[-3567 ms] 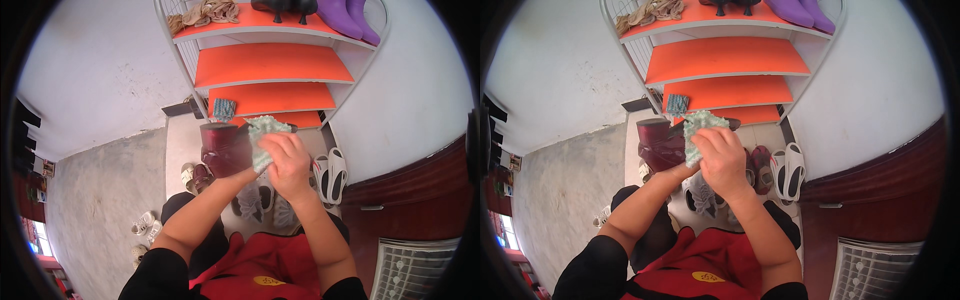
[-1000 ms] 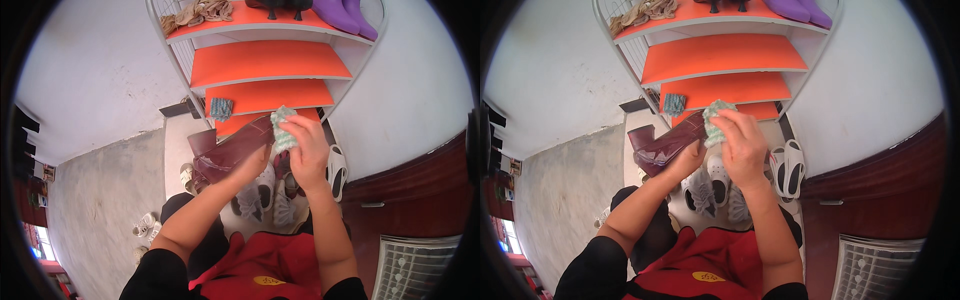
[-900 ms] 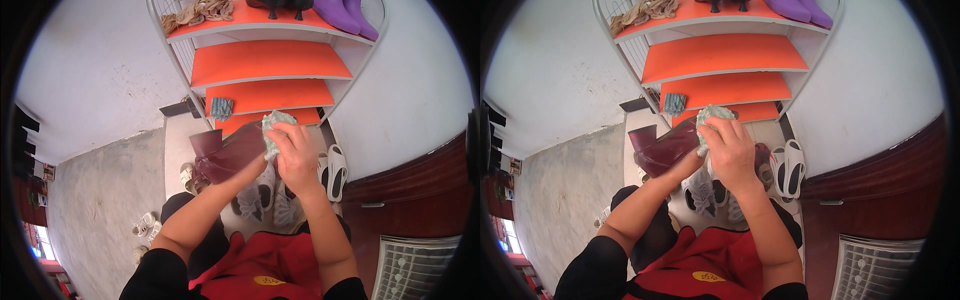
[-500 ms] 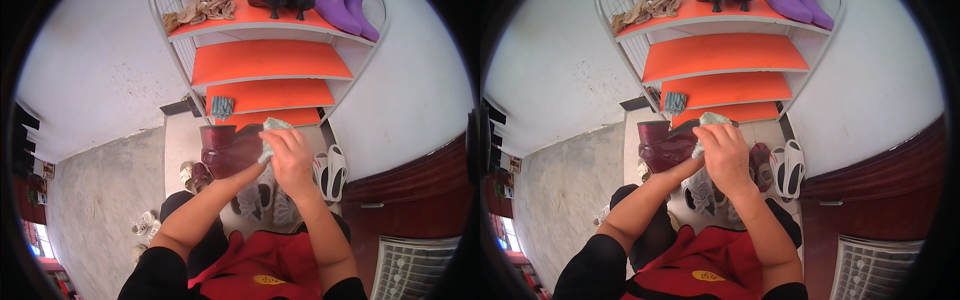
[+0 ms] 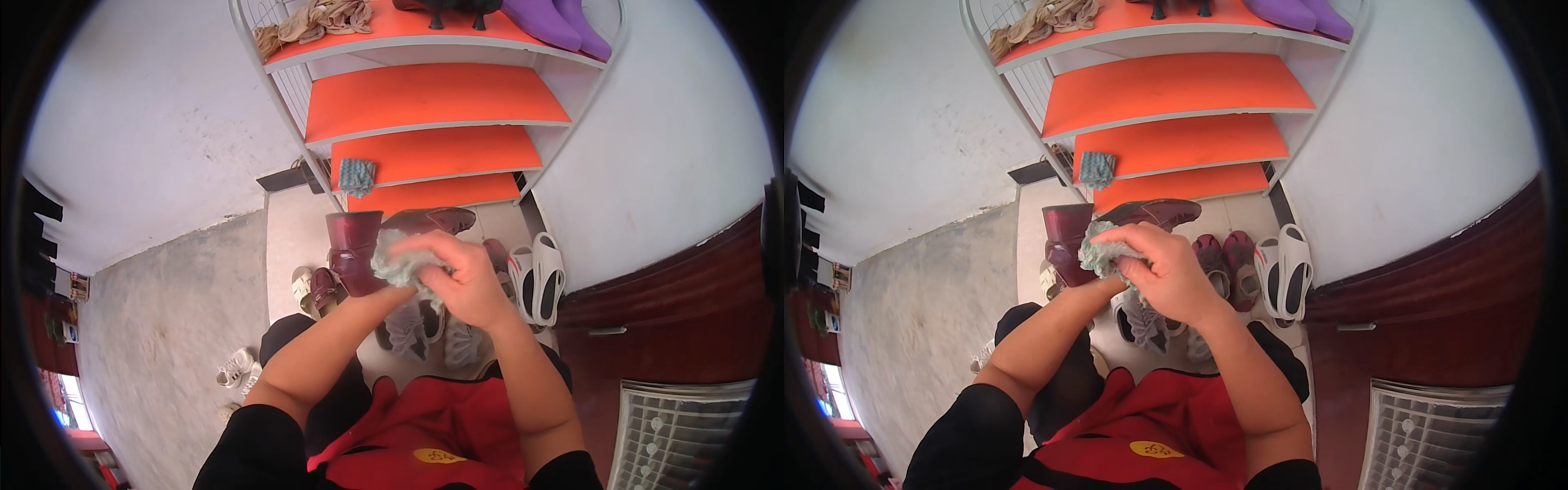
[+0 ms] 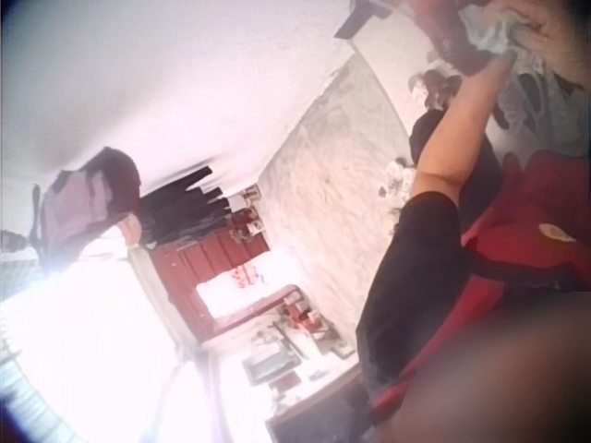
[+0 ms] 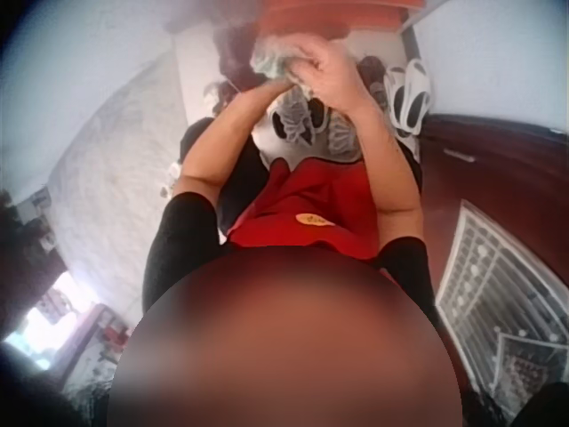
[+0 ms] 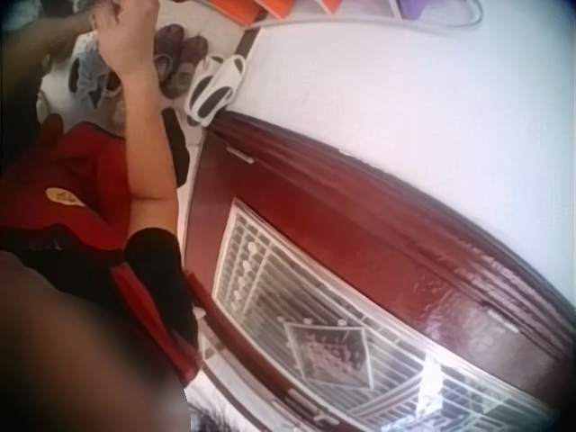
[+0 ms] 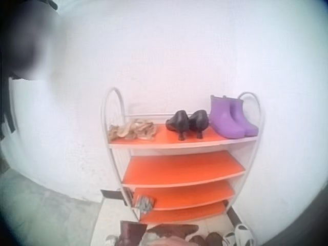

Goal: The person cleans several pairs of shoes using a cloth. They wipe the exterior of each shoe and then place them on a nearby shoe rack.

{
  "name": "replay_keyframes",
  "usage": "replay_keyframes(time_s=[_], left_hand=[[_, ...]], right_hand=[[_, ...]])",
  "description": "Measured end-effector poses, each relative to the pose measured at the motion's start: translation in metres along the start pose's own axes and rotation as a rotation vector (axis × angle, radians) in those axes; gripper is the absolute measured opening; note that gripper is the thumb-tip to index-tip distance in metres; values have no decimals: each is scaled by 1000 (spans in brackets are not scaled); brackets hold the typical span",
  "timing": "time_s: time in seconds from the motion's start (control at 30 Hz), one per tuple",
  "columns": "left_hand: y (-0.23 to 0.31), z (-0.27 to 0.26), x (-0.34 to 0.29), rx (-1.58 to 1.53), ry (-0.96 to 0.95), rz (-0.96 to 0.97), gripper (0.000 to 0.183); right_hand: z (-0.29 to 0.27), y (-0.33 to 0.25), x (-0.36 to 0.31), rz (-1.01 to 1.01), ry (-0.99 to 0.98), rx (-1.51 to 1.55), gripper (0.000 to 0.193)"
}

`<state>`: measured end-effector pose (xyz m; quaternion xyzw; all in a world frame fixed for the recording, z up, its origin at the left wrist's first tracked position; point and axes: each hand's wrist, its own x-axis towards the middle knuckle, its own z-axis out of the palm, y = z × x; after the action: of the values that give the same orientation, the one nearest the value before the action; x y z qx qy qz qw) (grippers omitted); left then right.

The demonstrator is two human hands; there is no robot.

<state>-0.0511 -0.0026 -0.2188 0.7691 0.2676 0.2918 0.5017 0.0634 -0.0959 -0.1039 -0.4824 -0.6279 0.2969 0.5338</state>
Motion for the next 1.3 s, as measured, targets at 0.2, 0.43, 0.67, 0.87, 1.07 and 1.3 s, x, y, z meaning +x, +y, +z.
replay_keyframes(time_s=[0.2,0.43,0.67,0.87,1.07,1.3], left_hand=[[42,-2,8,602,75,199,26],[62,-4,10,506,161,183,17],[66,-13,16,-316,147,-234,15],[85,-22,16,-1065,178,-317,30],[85,-28,22,-1375,217,-327,35],[74,-44,26,-1673,357,-275,29]], right_hand=[[-52,11,8,119,691,333,17],[-40,28,5,-92,540,-354,28],[-26,37,17,-344,374,-869,47],[-24,28,15,-225,439,-667,52],[2,33,9,-229,359,-681,56],[34,33,-4,-156,324,-414,58]])
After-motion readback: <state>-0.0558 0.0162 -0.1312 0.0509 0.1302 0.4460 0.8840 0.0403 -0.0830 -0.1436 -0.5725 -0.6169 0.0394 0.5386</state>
